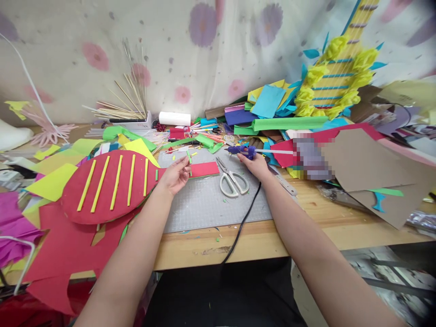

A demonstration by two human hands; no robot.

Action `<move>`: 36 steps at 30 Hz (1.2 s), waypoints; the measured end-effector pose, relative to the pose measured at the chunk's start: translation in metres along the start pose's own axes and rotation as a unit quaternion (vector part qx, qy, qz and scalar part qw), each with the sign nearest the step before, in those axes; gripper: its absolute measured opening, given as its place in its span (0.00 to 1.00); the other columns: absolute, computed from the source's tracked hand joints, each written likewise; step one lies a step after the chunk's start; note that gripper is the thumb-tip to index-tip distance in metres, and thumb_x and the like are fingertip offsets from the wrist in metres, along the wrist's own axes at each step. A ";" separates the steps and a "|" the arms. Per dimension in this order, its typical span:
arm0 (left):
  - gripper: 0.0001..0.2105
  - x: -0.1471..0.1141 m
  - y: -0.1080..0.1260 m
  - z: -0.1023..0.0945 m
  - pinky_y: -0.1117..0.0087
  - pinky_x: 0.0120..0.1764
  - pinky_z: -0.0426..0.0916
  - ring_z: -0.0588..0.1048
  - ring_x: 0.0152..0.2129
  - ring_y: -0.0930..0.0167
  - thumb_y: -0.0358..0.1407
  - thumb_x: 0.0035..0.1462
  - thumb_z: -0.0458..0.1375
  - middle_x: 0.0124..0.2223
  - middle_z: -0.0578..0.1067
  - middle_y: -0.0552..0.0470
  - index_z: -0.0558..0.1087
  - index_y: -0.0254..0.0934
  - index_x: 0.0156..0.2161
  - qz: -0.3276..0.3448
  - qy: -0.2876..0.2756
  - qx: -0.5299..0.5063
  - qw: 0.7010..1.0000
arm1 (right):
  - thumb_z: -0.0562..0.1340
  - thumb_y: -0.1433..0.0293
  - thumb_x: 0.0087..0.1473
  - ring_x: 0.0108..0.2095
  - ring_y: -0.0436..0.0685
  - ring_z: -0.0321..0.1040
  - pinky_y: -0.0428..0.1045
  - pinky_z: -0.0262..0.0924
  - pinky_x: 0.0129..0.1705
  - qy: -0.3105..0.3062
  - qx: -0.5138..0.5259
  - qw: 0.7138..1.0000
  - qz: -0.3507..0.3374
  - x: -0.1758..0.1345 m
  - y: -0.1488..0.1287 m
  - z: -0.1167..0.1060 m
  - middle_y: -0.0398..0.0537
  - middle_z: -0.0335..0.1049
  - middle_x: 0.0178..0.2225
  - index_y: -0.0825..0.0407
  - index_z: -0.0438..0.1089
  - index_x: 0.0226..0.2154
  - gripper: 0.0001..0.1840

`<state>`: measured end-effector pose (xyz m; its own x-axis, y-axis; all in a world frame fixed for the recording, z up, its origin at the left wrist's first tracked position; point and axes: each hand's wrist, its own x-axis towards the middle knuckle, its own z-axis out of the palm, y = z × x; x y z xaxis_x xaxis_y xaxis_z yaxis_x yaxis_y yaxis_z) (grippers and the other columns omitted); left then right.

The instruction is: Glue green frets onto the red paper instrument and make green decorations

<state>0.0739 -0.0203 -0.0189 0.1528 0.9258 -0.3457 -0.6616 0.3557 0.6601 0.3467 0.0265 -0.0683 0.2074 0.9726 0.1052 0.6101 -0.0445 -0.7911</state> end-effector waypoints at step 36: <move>0.11 0.003 -0.011 -0.004 0.76 0.18 0.56 0.66 0.15 0.76 0.38 0.39 0.65 0.21 0.72 0.53 0.75 0.34 0.30 0.171 0.065 0.463 0.868 | 0.61 0.72 0.45 0.43 0.61 0.62 0.58 0.55 0.47 -0.130 -0.101 0.903 -0.396 -0.047 -0.104 0.038 0.53 0.69 0.42 0.53 0.57 0.51 0.28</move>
<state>0.0792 -0.0219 -0.0300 -0.0606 0.9965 -0.0577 0.2297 0.0701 0.9707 0.2446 -0.0054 -0.0142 -0.5262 0.7366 0.4249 0.6210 0.6742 -0.3998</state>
